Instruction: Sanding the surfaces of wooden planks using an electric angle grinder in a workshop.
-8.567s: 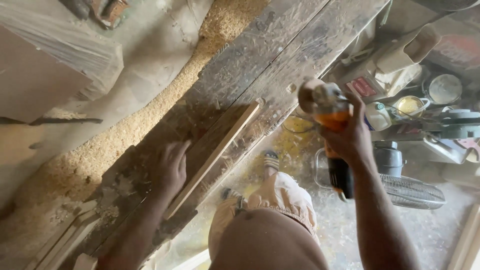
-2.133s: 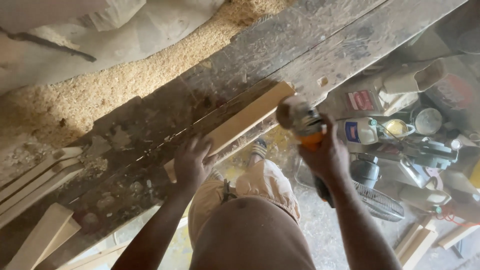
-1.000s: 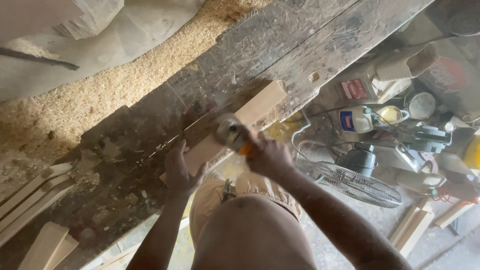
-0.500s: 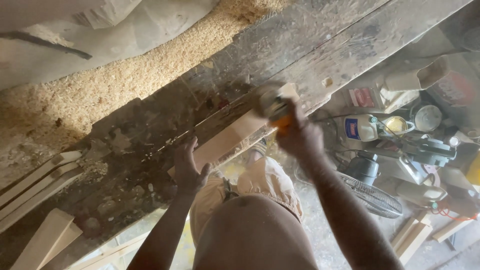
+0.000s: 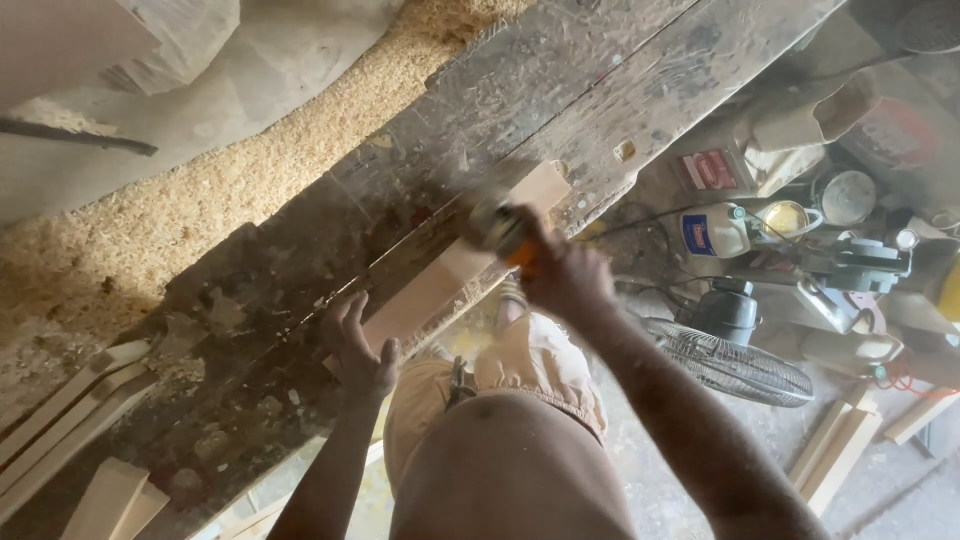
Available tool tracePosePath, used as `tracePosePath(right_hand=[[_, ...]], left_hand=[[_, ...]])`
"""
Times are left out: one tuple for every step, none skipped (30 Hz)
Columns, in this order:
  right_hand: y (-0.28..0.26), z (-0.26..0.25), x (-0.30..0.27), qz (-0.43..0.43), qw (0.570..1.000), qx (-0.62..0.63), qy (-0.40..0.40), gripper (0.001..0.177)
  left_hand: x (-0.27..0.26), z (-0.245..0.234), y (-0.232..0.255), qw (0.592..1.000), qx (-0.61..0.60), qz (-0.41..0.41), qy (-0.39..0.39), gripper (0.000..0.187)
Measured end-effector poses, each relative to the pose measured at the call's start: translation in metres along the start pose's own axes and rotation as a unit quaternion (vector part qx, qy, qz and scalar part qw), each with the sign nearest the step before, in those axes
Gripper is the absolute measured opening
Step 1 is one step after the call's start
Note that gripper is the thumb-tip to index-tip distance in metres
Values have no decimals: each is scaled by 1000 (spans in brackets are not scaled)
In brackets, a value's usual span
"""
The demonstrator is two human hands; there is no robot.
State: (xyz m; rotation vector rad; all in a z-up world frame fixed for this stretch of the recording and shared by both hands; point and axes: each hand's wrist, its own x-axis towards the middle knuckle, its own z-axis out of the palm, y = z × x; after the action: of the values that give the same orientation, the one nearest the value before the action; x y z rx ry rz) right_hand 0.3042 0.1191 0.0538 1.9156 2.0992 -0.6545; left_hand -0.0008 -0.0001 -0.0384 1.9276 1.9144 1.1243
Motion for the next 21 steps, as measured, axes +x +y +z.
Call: tracePosePath(right_hand=[[15,-10,7,36,999,-13,13,93],[19,-26,11,36,999,-13,14,93],[24,-42,14,49,998,6,45,92],[28,-57,17,62,995,25,77,93],[33,-58,21,59,995,26,76,93],[37,-58,25,84,991,46,92,92],[40,-58,29,107,986,66,108,90],[37,-57,24,103,987,66,106,90],[35,-58,18,104,986,79,103,90],[34,-58,12,106,985,92,100,89],[17,-59,-6,106,985,90,101,89],[0,-60,-23,85,991,61,80,88],[-17,-59,-41,65,996,34,56,86],[-24,-38,-43,66,996,34,57,86],[-32,-16,-44,18,999,6,32,82],[-38,5,-46,-31,999,-22,8,79],[-48,16,-53,-26,999,-20,10,79],[-57,27,-60,-79,997,5,13,78],[-66,37,-66,-132,991,30,18,78],[-58,43,-68,-128,991,31,20,78],[-51,50,-69,-150,987,37,49,74]], left_hand=[[1,-2,3,1000,1,-13,-11,89],[2,-1,1,1000,1,-12,-11,89],[1,1,0,1000,11,-5,-8,89],[0,3,-2,1000,21,2,-5,89],[0,5,-3,1000,23,0,-4,89],[0,7,-5,1000,28,12,7,89],[-1,8,-7,999,34,23,19,88],[1,5,-4,999,37,20,20,88],[3,3,-1,999,28,29,21,90],[5,2,3,999,19,37,22,92],[3,3,1,999,18,37,24,92],[1,5,-1,1000,7,20,23,93],[-2,5,-3,1000,-3,5,19,94],[-3,6,-4,1000,-3,5,19,94],[-3,6,-5,1000,-5,8,27,95],[-3,7,-6,999,-7,10,35,96],[-2,4,-2,999,-9,14,32,96],[-1,1,1,1000,-6,-3,18,97],[1,-1,5,1000,-2,-21,5,98],[4,-1,8,1000,-4,-17,3,98],[5,-4,10,1000,-5,1,3,96]])
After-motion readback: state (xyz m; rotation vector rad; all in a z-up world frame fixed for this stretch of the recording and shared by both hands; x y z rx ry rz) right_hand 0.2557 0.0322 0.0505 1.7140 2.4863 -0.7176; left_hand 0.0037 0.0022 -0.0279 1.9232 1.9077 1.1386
